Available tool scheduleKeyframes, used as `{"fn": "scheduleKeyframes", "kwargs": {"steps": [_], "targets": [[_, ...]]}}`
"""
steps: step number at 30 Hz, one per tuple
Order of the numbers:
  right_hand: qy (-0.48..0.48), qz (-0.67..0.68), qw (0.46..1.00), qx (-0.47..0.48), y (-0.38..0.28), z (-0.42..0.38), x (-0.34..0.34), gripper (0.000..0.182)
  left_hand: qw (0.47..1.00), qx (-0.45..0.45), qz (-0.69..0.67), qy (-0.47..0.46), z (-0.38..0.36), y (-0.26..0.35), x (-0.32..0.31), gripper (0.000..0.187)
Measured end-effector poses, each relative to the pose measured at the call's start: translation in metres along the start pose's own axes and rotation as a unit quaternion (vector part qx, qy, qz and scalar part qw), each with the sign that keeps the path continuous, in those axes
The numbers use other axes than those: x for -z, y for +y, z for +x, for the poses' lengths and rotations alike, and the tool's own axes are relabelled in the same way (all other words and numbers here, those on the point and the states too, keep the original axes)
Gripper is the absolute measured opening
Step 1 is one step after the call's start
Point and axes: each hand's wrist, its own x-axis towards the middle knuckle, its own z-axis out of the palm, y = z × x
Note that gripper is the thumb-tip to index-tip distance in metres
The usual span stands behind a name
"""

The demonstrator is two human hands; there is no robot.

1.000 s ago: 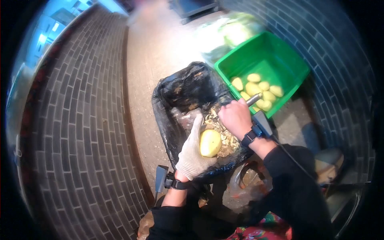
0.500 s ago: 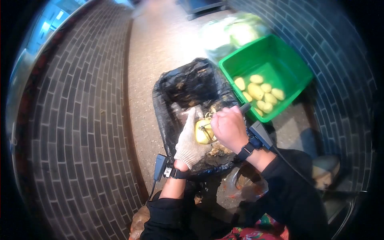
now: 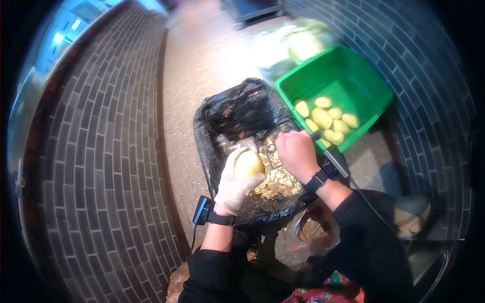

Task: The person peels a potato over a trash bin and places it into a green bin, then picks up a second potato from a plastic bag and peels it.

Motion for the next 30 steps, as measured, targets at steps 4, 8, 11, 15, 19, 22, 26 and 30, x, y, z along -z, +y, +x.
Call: {"fn": "scheduleKeyframes", "kwargs": {"steps": [4,8,11,15,19,22,26,30], "targets": [[-0.046,0.017,0.997,-0.055,-0.003,0.003,0.000,0.041,0.939,0.097,-0.331,0.014,0.005,0.000,0.002,0.047],[0.031,0.038,0.999,0.008,-0.014,-0.007,-0.003,0.039,0.906,0.091,-0.413,-0.032,0.004,0.012,0.000,0.048],[0.060,0.046,0.997,0.033,-0.017,-0.011,-0.003,0.036,0.916,0.073,-0.392,0.028,0.009,0.003,-0.003,0.052],[0.065,0.027,0.997,0.011,-0.016,-0.004,0.000,0.035,0.904,0.095,-0.416,0.016,0.004,0.004,-0.006,0.054],[0.059,0.005,0.998,0.007,-0.004,0.010,0.005,0.037,0.957,0.033,-0.278,-0.072,-0.001,0.009,0.006,0.066],[-0.003,0.027,0.999,0.034,-0.001,0.013,0.011,0.041,0.954,0.083,-0.276,-0.088,-0.009,0.020,0.004,0.075],[-0.061,0.009,0.998,0.023,0.004,0.008,0.011,0.044,0.977,0.104,-0.130,-0.134,-0.004,0.006,0.016,0.080],[-0.102,-0.017,0.992,0.076,0.005,-0.003,0.007,0.042,0.972,0.109,0.075,-0.193,-0.008,0.007,0.010,0.084]]}}
